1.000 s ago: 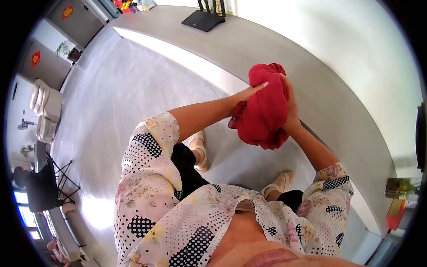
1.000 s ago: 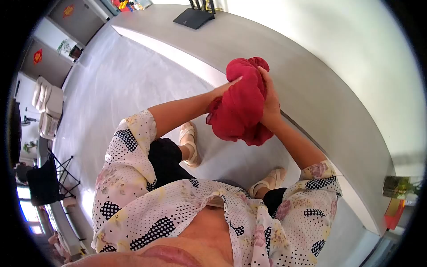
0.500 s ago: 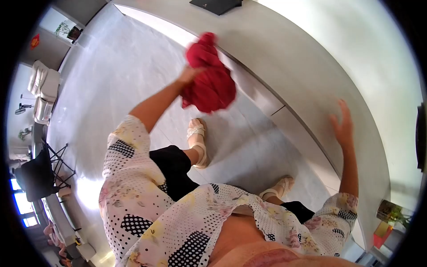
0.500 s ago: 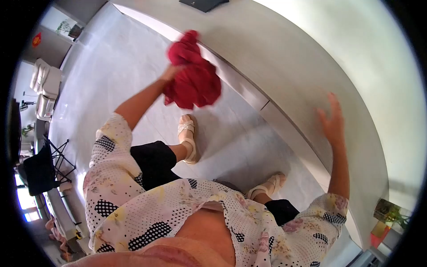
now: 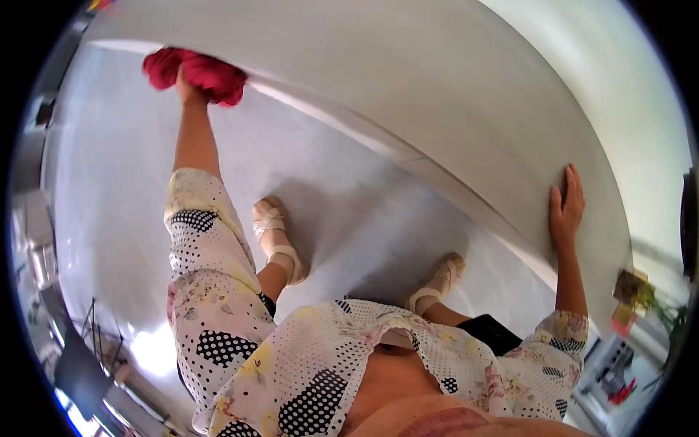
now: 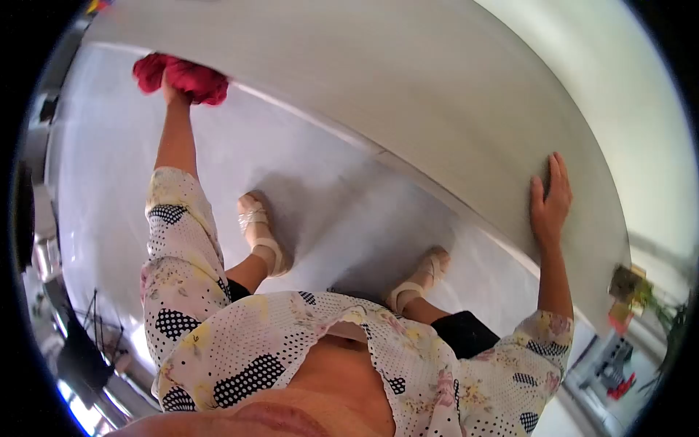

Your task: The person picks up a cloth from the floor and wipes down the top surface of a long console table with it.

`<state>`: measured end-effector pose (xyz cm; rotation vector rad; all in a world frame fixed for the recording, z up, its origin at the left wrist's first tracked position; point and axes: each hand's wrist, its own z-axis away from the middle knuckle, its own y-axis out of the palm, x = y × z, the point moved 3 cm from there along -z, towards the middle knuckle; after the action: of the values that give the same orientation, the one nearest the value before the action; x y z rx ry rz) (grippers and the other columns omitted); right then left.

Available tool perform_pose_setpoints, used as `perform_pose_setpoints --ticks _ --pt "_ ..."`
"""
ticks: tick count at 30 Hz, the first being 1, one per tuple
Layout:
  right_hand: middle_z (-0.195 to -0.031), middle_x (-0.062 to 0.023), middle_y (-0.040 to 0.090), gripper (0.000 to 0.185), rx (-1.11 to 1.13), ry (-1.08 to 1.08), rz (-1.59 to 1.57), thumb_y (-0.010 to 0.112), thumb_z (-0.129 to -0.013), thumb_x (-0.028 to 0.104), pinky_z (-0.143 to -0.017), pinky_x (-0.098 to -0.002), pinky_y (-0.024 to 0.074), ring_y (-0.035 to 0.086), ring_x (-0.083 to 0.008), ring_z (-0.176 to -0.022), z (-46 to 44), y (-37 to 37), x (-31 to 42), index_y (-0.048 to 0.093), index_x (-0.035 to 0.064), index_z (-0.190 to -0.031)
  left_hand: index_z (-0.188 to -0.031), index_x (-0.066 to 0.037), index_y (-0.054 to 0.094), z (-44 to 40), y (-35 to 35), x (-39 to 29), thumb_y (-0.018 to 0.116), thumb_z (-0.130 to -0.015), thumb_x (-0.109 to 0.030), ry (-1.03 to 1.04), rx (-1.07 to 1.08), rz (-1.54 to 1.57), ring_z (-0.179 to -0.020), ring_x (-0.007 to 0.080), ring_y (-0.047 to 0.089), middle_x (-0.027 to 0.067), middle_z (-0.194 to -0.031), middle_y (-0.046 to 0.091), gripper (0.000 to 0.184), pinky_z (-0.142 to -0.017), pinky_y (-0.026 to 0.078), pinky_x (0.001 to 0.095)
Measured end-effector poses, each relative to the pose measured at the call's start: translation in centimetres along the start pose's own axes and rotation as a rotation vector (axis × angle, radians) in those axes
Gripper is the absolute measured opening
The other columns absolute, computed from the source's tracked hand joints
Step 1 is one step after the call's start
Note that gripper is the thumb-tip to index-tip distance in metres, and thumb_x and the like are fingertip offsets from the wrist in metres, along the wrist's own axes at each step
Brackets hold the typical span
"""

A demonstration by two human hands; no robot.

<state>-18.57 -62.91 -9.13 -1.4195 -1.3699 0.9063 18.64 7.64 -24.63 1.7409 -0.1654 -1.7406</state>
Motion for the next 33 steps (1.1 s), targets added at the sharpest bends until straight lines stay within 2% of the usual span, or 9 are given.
perform_pose_setpoints --ticks 3,5,7,9,15,22,25,28,33 --pt "-0.144 -0.0119 0.044 0.050 0.027 0.008 0.020 0.053 -0.092 0.028 -0.109 -0.0416 0.0283 0.041 -0.0287 -0.132 0.0 -0.1 1.5 0.046 0.0051 -0.135 -0.126 -0.004 0.052 4.5 -2.0 6.1 0.050 -0.089 -0.043 -0.219 -0.084 -0.056 -0.115 0.0307 0.054 0.0125 -0.124 0.058 0.053 -0.099 0.045 0.0459" --pt "-0.143 -0.0115 0.045 0.049 -0.003 0.008 -0.006 0.054 -0.091 0.028 -0.108 -0.0420 0.0286 0.042 -0.0287 -0.131 0.1 -0.2 2.3 0.047 0.0056 -0.135 -0.129 -0.007 0.051 4.0 -6.3 12.3 0.049 -0.088 -0.047 -0.117 0.012 -0.181 -0.118 0.0316 0.053 0.0132 -0.129 0.055 0.057 -0.102 0.043 0.0466" --pt "-0.143 -0.0114 0.045 0.049 -0.023 0.004 0.007 0.054 -0.091 0.029 -0.108 -0.0422 0.0289 0.042 -0.0284 -0.131 -0.4 0.2 2.6 0.048 0.0060 -0.133 -0.132 -0.009 0.048 6.5 -7.8 18.7 0.048 -0.088 -0.048 -0.176 0.017 -0.015 -0.119 0.0320 0.052 0.0127 -0.131 0.054 0.059 -0.103 0.041 0.0475" --pt "-0.142 -0.0113 0.046 0.048 -0.031 0.003 0.015 0.055 -0.090 0.029 -0.108 -0.0423 0.0292 0.043 -0.0282 -0.131 -0.4 0.4 2.8 0.049 0.0062 -0.132 -0.134 -0.010 0.047 15.1 -2.7 19.5 0.049 -0.088 -0.050 -0.381 -0.014 0.069 -0.120 0.0315 0.051 0.0112 -0.132 0.053 0.061 -0.104 0.041 0.0475" --pt "-0.140 -0.0117 0.047 0.048 -0.079 0.000 0.018 0.056 -0.089 0.031 -0.107 -0.0423 0.0295 0.043 -0.0282 -0.131 -1.2 0.9 3.0 0.050 0.0060 -0.131 -0.132 -0.008 0.048 33.1 5.7 27.0 0.050 -0.089 -0.050 -0.643 0.031 0.178 -0.121 0.0312 0.051 0.0113 -0.132 0.054 0.060 -0.107 0.038 0.0471" --pt "-0.140 -0.0133 0.047 0.051 -0.132 -0.025 0.033 0.054 -0.090 0.038 -0.107 -0.0436 0.0295 0.043 -0.0294 -0.130 -3.0 3.4 1.2 0.051 0.0054 -0.130 -0.122 -0.004 0.054 46.4 16.4 29.3 0.053 -0.092 -0.030 -0.997 0.166 0.322 -0.109 0.0280 0.059 0.0130 -0.122 0.060 0.039 -0.099 0.047 0.0425" --pt "-0.140 -0.0139 0.047 0.052 -0.136 -0.016 0.048 0.053 -0.090 0.039 -0.107 -0.0441 0.0298 0.042 -0.0295 -0.131 -3.4 4.5 0.9 0.051 0.0052 -0.130 -0.124 -0.003 0.052 43.3 15.8 26.0 0.054 -0.091 -0.027 -0.865 0.169 0.169 -0.105 0.0275 0.060 0.0134 -0.122 0.059 0.041 -0.096 0.049 0.0414" --pt "-0.137 -0.0141 0.049 0.051 -0.167 -0.005 0.057 0.053 -0.089 0.039 -0.106 -0.0447 0.0310 0.043 -0.0292 -0.130 -3.9 4.5 1.3 0.052 0.0049 -0.127 -0.122 -0.003 0.054 34.9 13.0 22.0 0.050 -0.091 -0.028 -0.385 0.141 0.013 -0.105 0.0295 0.060 0.0137 -0.113 0.061 0.040 -0.094 0.049 0.0443" --pt "-0.129 -0.0136 0.053 0.046 -0.169 0.009 -0.018 0.055 -0.086 0.037 -0.103 -0.0453 0.0337 0.047 -0.0279 -0.125 -5.3 4.5 2.9 0.055 0.0041 -0.118 -0.120 0.000 0.050 29.0 15.2 16.8 0.056 -0.085 -0.012 0.053 0.167 -0.125 -0.101 0.0268 0.059 0.0115 -0.114 0.057 0.038 -0.089 0.051 0.0407"
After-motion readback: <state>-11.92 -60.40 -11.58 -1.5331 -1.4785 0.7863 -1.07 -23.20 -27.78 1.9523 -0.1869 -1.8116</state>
